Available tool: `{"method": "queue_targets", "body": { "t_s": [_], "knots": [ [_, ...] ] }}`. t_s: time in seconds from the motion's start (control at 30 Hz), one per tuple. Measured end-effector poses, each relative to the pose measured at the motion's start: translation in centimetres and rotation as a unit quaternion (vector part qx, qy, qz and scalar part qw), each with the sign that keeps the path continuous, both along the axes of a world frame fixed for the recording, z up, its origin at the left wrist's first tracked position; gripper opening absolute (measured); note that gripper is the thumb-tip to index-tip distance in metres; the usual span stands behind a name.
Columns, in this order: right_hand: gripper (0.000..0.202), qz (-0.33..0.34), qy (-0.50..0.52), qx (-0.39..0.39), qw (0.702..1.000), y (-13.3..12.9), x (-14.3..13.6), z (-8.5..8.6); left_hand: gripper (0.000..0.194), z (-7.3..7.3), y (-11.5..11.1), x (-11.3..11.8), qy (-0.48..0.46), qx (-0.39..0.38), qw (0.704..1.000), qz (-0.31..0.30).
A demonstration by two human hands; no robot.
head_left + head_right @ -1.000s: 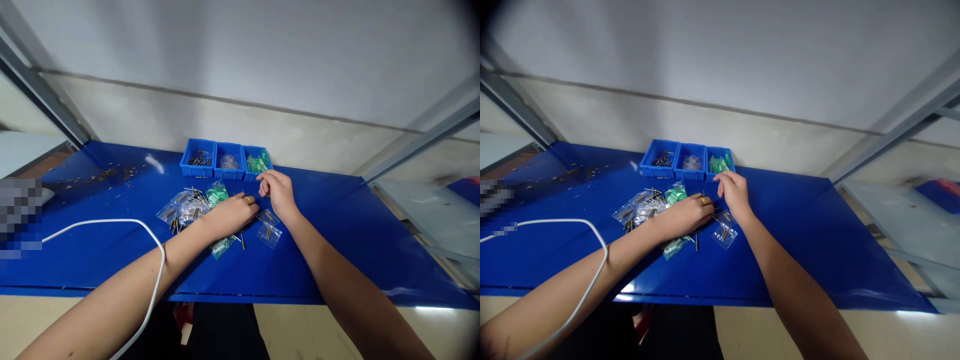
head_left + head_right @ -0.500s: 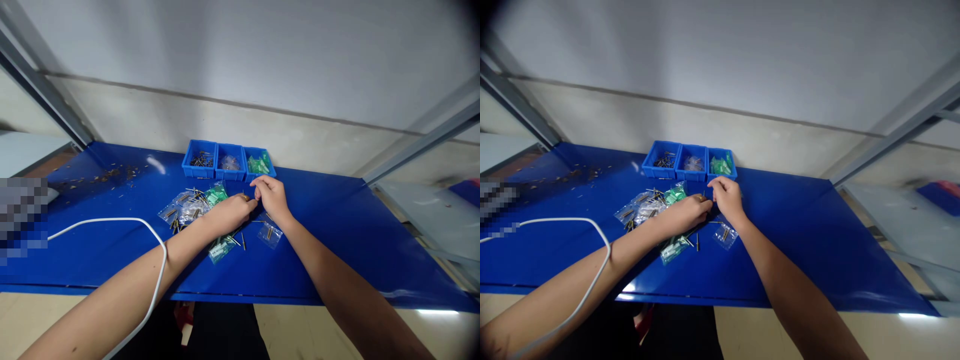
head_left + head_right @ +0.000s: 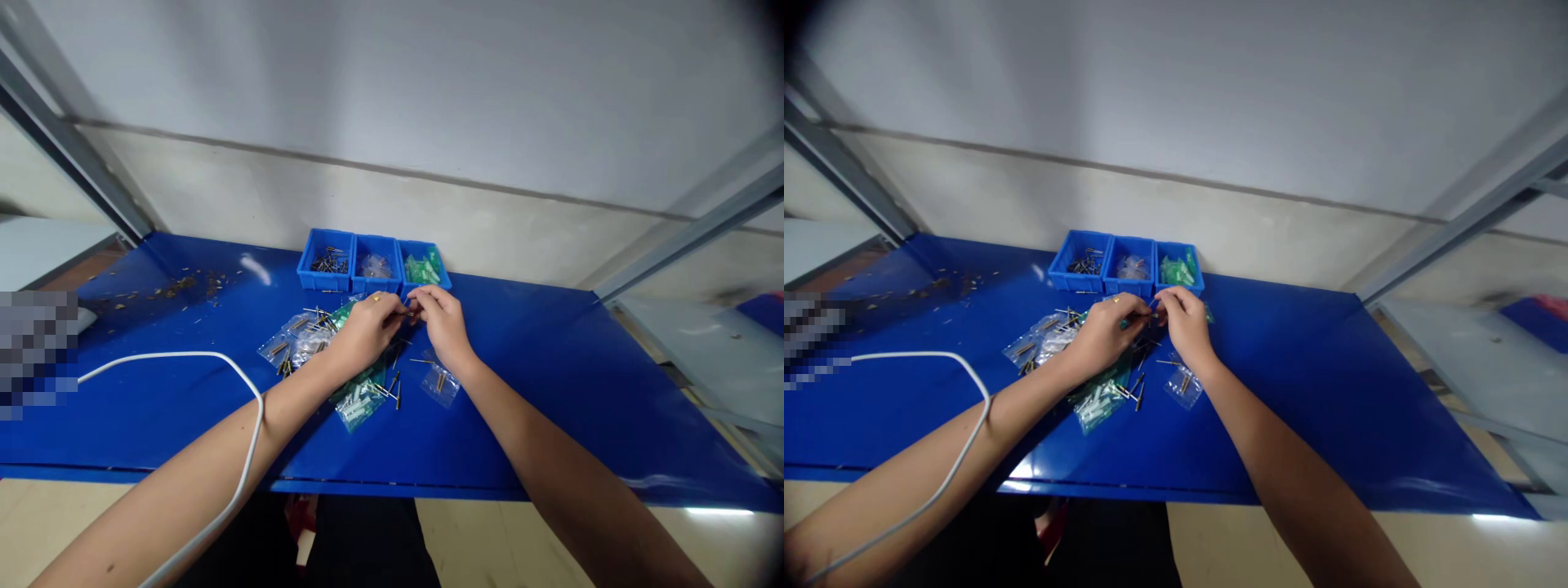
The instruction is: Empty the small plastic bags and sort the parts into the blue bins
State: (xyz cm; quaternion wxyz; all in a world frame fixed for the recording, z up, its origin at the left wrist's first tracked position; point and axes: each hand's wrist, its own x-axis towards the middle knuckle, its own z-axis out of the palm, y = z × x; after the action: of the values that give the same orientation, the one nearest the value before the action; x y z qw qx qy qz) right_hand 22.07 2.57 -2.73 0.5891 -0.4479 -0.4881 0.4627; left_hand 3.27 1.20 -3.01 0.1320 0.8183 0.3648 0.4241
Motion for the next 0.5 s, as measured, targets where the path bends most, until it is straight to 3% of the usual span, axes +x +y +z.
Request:
{"method": "queue_targets", "body": {
  "t_s": [0.13, 0.37, 0.5],
  "knots": [
    [0.022, 0.047, 0.085, -0.064, 0.993, -0.3, -0.7, 0.3, 0.015, 0.0, 0.0, -0.2, -0.022, 0.043, 0.999, -0.009],
    [0.039, 0.190, 0.192, -0.173, 0.947, -1.5, -1.8, 1.3, 0.031, 0.6, -0.5, -0.2, 0.034, 0.065, 0.997, -0.039],
    [0.029, 0.173, 0.235, -0.207, 0.934, -1.6, -2.3, 0.6, 0.033, 0.7, -0.7, -0.2, 0.074, 0.052, 0.995, -0.051]
  ]
}}
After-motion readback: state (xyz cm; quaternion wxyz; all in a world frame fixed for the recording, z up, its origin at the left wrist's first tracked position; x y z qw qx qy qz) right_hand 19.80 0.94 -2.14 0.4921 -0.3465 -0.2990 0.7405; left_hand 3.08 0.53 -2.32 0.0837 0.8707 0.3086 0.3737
